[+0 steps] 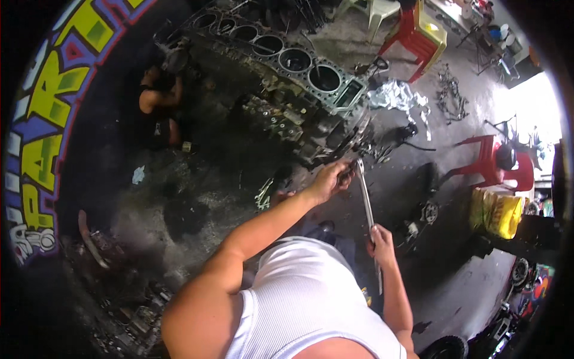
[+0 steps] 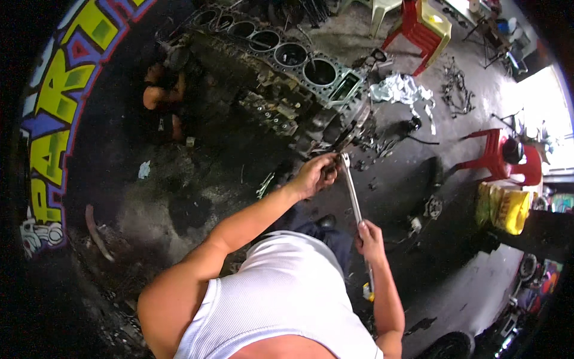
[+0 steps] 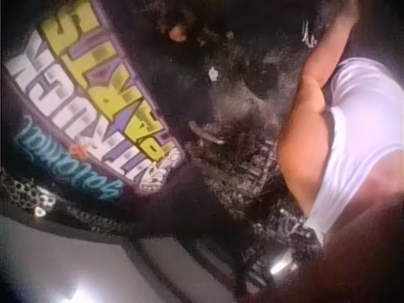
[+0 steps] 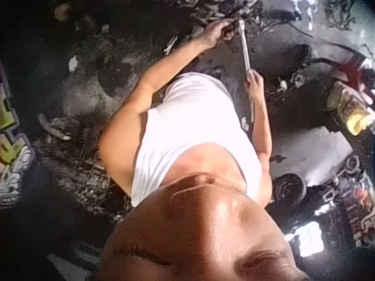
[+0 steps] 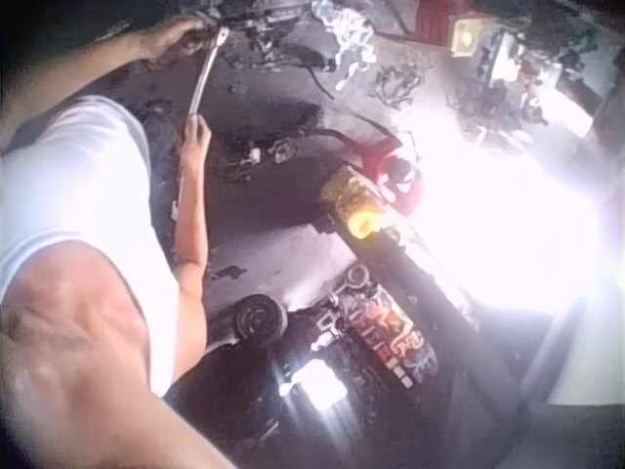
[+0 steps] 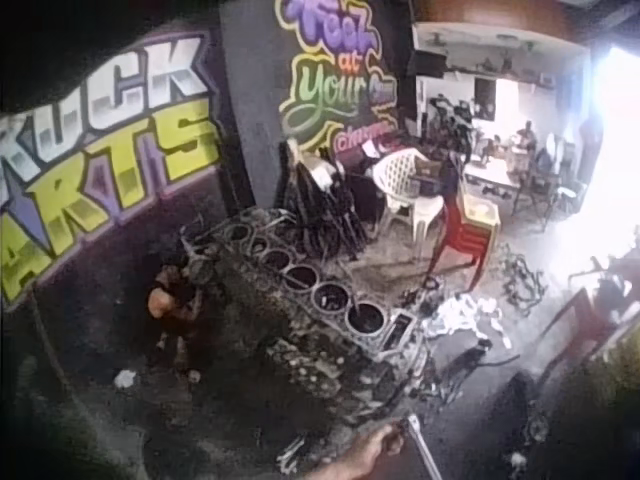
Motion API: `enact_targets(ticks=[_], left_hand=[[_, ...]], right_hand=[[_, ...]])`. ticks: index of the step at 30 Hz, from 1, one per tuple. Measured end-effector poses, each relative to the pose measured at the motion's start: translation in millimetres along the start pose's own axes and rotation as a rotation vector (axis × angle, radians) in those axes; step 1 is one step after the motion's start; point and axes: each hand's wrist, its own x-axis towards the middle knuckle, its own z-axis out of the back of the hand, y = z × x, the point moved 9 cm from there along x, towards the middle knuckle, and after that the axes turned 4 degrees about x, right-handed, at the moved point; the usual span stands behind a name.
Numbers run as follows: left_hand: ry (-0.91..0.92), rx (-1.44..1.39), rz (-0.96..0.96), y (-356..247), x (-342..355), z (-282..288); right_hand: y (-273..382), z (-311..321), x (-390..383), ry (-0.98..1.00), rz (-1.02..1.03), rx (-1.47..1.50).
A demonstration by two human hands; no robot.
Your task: The person removes parts and a hose from an engine block by hand and using wrenches, wipes their hands with paper, and loosens bolts on the engine block using a socket wrench.
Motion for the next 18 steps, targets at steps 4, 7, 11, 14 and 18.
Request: enact_targets(ticks=[4,7,11,14,18], left_hand=[[-0.184,0.077,0.059,-57,9,66],[-0.151,0.364,0.099,-87,23,137],[0.038,0.737,0.015,-150,51,198],[-0.019,0.806,-0.066,-198,88,234],[0.048,1.018,0.133,-211,148,256]], right_hand=[[22,-61,43,0.022,-0.016,-0.131],[21,-101,87,0.018,-0.153,-0.214],[60,-164,121,0.116,0.058,-0.475],[61,-175,116,0.225,-0.221,-0.382],[66,-137,140,-0.122,0.098,-0.620]])
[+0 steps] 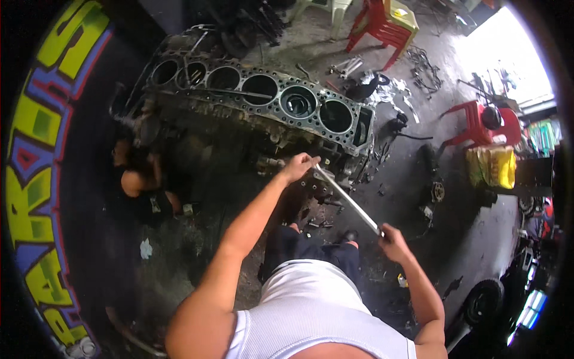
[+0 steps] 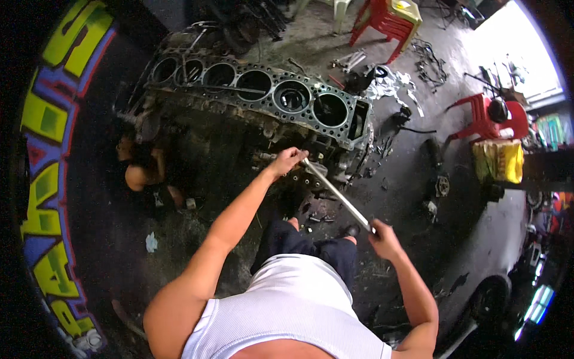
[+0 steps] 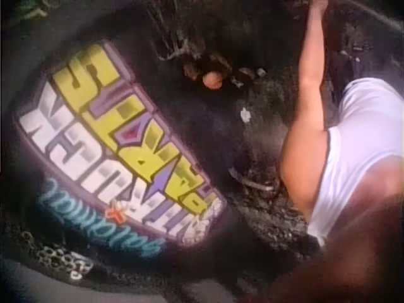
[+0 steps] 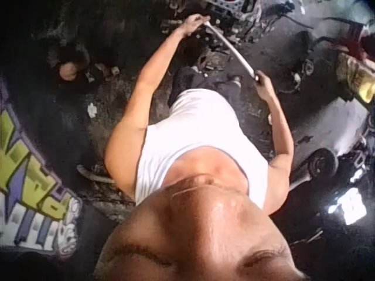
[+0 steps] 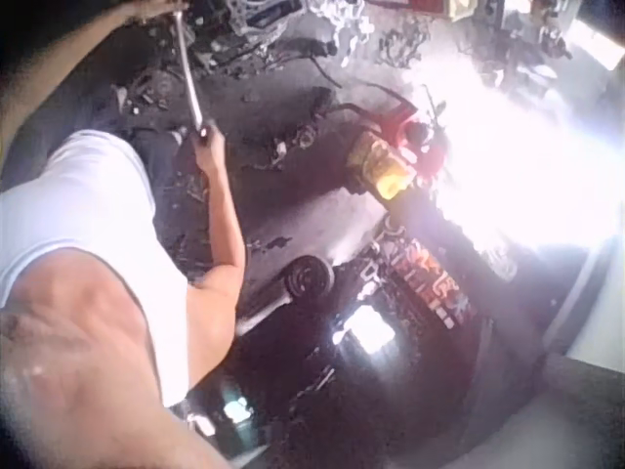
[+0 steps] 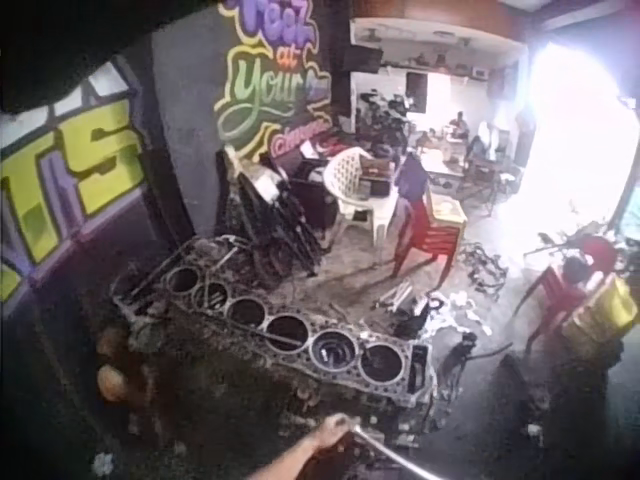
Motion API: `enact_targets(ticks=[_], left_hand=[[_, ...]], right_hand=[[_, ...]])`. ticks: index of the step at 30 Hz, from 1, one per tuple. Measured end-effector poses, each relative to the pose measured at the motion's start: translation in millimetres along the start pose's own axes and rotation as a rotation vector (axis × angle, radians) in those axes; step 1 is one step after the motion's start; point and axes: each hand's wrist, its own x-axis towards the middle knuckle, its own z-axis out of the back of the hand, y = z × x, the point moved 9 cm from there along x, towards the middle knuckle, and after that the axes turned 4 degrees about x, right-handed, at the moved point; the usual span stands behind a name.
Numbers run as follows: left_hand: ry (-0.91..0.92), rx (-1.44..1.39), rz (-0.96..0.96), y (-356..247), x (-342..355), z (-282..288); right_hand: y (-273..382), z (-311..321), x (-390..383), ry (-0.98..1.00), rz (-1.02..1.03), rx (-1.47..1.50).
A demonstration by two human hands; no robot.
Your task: The person removes parts and a hose from an engine block by hand and using wrenches, wipes their hands with paper, and loosens bolts on the engine block using a socket wrench.
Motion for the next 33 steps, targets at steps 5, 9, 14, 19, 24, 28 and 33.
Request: enact_targets(ticks=[5,9,14,19,24,28,33], left_hand=[[0.055,-0.211,-0.121,24,74,33],[0.026,-0.368,0.219,61,93,29],[0.097,-0.341,0.390,104,94,21],[0.199,-0.221,0.271,90,102,11],[0.192,-0.317,0.351,107,94,20],[0.175,-0.219,0.274,100,95,23],[0.005,-0.023,0.265,86,104,15]], right_hand=[[153,36,59,-0.145,0.012,-0.465],[180,37,91,-0.111,-0.076,-0.601],[174,4,91,-0.078,-0.066,-0.640],[159,-14,78,-0.069,-0.132,-0.583],[161,0,69,0.111,-0.233,-0.577],[133,43,67,0.061,-0.200,-0.677],[53,78,85,0.020,-0.117,-0.565]])
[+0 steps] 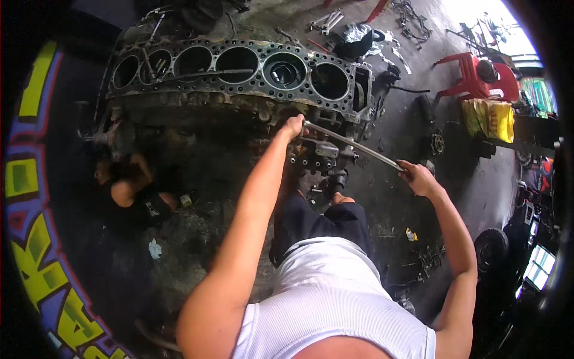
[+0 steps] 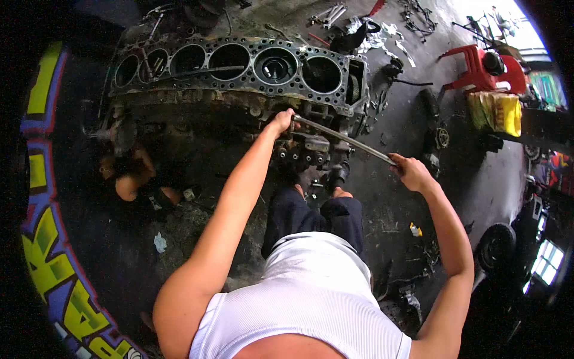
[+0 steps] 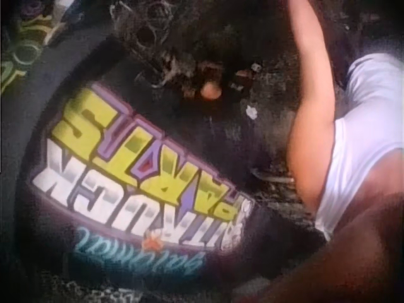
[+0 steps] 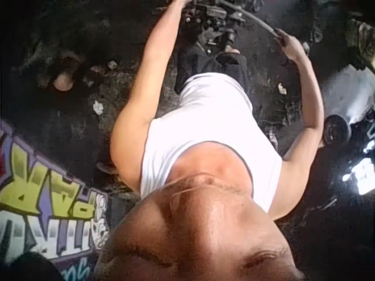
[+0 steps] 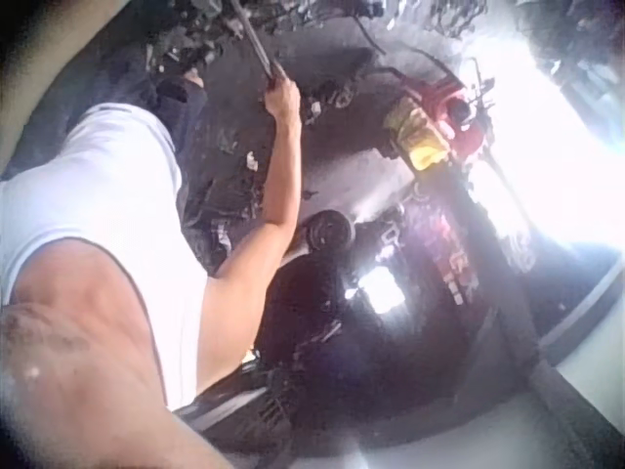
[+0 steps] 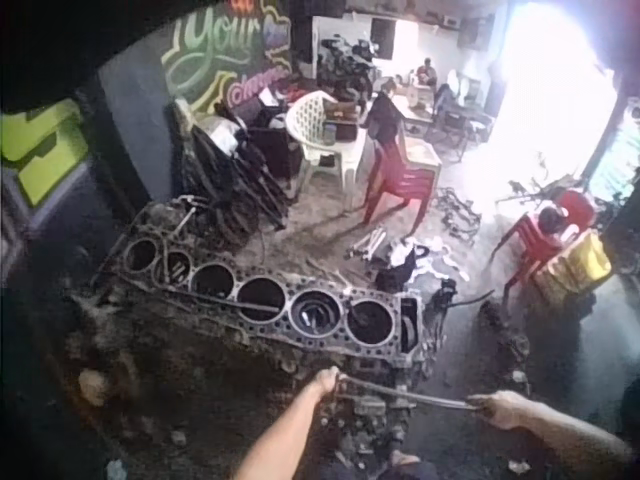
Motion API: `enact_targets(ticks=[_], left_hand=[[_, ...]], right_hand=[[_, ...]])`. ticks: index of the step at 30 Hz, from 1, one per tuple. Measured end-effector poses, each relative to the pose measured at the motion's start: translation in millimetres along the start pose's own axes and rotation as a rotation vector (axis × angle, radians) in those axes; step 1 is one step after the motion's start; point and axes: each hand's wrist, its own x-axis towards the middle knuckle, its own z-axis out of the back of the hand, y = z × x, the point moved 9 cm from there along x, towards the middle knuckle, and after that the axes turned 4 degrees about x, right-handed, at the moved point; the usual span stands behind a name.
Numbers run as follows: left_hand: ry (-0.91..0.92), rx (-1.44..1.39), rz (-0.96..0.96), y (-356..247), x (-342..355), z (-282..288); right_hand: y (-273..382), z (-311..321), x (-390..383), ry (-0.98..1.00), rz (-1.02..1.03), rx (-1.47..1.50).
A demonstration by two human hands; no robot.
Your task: The person removes parts and a hose from an engine block by hand and using wrenches, wipes their hands with paper, and loosens bolts on the engine block using a socket wrench.
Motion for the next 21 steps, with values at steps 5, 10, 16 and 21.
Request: enact_targets(ticks=[5,10,16,21], left_hand=[[-0.135,0.008,0.108,27,-5,15],[-0.334,0.265,0.078,11,-10,12],[-0.293,-0.037,0.151,44,-5,29],[-0.319,0.006,0.127,24,-1,11]], right_hand=[[-8,-16,15,0.025,0.044,-0.017],[-56,-25,27,-0.223,0.188,-0.251],[-36,-30,35,-0.077,0.061,-0.247],[-54,-45,30,-0.171,0.068,-0.176]])
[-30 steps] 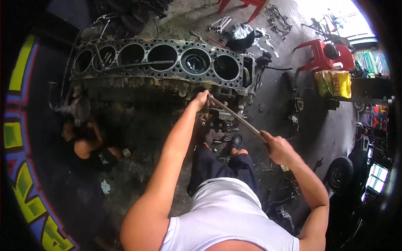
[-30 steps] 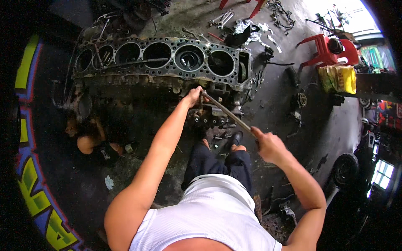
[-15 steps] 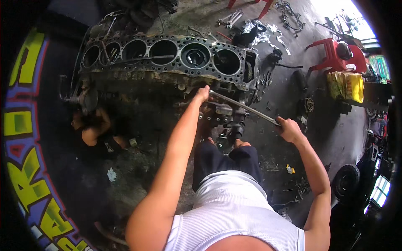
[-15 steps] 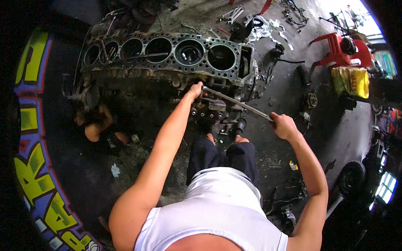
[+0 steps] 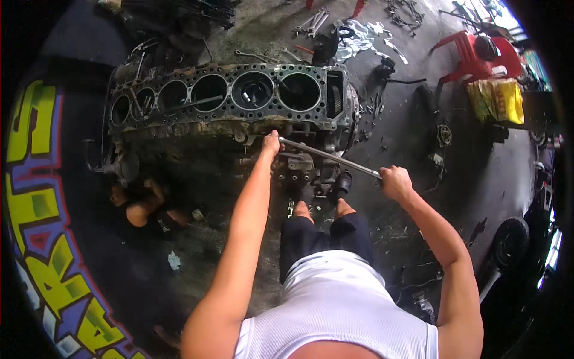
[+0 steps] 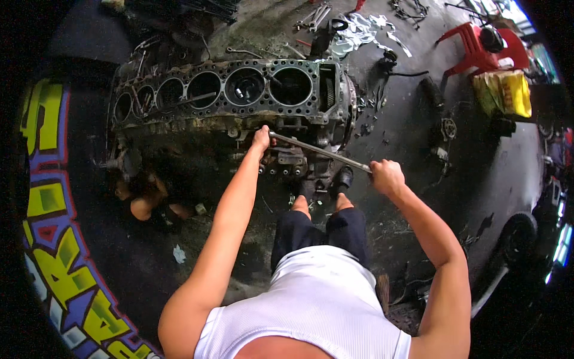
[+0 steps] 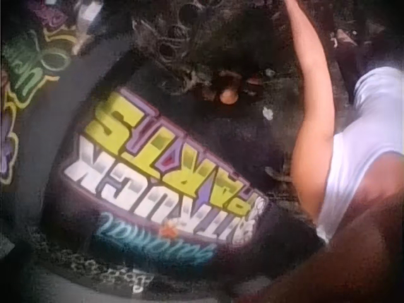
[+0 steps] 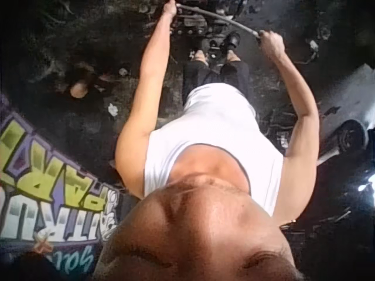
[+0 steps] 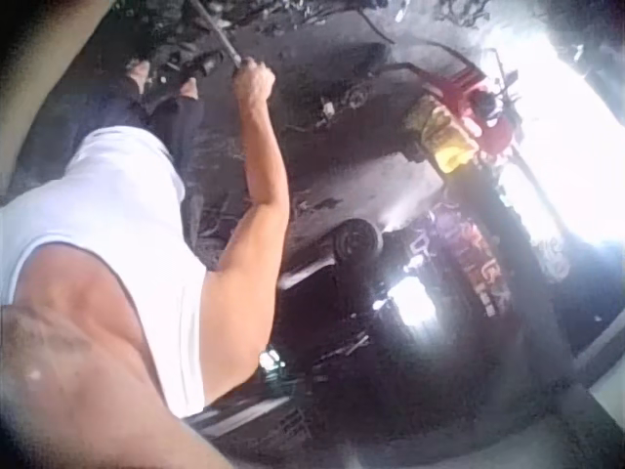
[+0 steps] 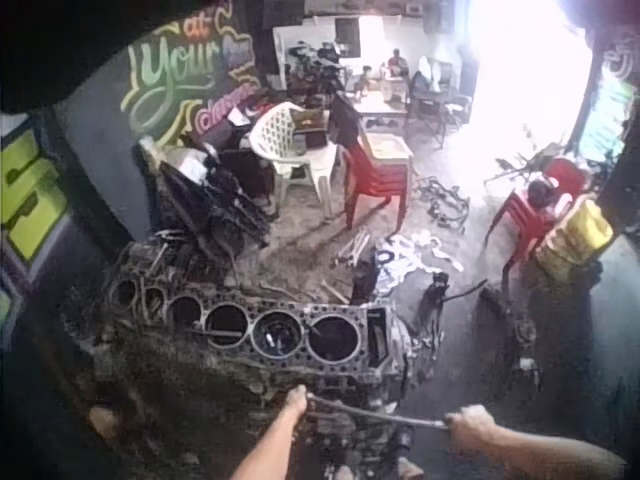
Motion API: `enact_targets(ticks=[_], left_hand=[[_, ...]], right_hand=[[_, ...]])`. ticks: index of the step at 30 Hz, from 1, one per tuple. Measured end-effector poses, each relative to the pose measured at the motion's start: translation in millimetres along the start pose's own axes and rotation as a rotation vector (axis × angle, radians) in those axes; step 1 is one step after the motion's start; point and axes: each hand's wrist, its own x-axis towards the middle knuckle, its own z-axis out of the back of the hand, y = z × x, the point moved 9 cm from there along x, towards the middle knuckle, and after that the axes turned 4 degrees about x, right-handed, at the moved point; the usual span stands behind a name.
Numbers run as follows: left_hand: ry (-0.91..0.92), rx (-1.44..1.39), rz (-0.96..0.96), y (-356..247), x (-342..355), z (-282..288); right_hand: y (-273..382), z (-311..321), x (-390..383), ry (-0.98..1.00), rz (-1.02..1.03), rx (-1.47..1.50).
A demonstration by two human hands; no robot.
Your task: The person removes parts and a hose from an engine block by hand and using wrenches, wipes their hands with paper, and loosens bolts on the engine block using a socket wrench.
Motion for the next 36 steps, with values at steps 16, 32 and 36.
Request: enact_targets(ticks=[16,32,36], left_hand=[[-0.381,0.302,-0.104,-23,-34,-2],[-0.451,0.694,-0.157,0,-53,59],[-0.242,0.243,-0.186,-36,-26,52]], right_hand=[[-96,-124,72,-0.001,-0.075,-0.004],[-68,-27,124,0.211,0.212,0.311],[-49,32,86,0.146,0.170,0.331]])
